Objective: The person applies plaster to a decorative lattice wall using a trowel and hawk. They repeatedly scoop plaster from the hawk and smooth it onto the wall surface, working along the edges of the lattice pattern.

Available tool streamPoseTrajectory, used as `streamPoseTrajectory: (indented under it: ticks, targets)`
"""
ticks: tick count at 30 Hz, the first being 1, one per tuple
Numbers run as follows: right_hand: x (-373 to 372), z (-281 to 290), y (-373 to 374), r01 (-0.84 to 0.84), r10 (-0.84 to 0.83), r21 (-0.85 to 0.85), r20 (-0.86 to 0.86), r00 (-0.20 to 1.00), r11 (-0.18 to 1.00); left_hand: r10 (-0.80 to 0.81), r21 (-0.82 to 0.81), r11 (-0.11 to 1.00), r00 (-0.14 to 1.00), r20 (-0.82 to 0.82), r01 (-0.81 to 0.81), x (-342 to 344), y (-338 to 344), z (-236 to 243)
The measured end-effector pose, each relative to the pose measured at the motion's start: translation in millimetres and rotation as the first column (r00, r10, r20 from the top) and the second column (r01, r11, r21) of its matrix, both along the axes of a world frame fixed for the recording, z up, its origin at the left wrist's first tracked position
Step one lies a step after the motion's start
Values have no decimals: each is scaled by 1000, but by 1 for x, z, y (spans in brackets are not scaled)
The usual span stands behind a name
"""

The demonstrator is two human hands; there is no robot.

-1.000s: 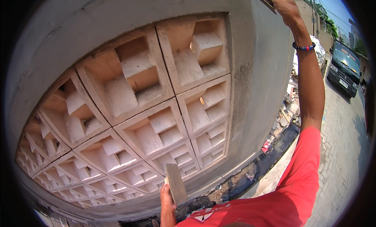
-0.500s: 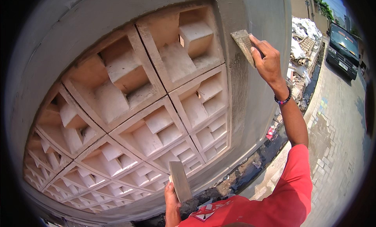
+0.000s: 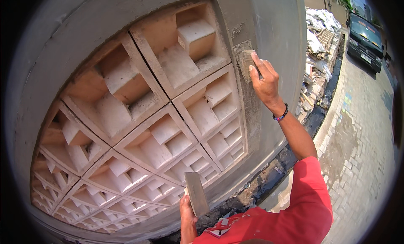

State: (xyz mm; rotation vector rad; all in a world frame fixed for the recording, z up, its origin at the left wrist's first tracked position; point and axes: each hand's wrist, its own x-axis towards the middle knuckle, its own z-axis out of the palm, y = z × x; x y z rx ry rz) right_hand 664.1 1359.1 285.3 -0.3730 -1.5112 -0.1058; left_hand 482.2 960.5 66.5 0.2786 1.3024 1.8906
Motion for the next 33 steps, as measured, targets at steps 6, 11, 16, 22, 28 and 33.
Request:
streamPoseTrajectory:
  ticks: [6, 11, 16, 22, 28, 33]
  targets:
    - [40, 9, -13, -44, 45, -97, 5, 999, 994, -30, -24, 999, 999, -15, 29, 2, -7, 5]
    - [21, 78, 5, 3, -3, 35, -2, 1000, 999, -65, -26, 998, 998, -13, 65, 3, -4, 1]
    - [16, 6, -14, 52, -47, -35, 135, 990, 998, 15, -4, 1000, 999, -44, -15, 18, 1, 10]
    - [54, 34, -4, -36, 36, -105, -8, 999, 994, -38, -14, 999, 999, -35, 38, 9, -8, 10]
    - [27, 93, 47, 54, -51, 65, -42, 998, 996, -56, -14, 998, 998, -25, 55, 4, 1, -6]
    - [23, -21, 25, 32, -32, 2, 47, 998, 999, -14, -66, 998, 999, -48, 11, 17, 12, 1]
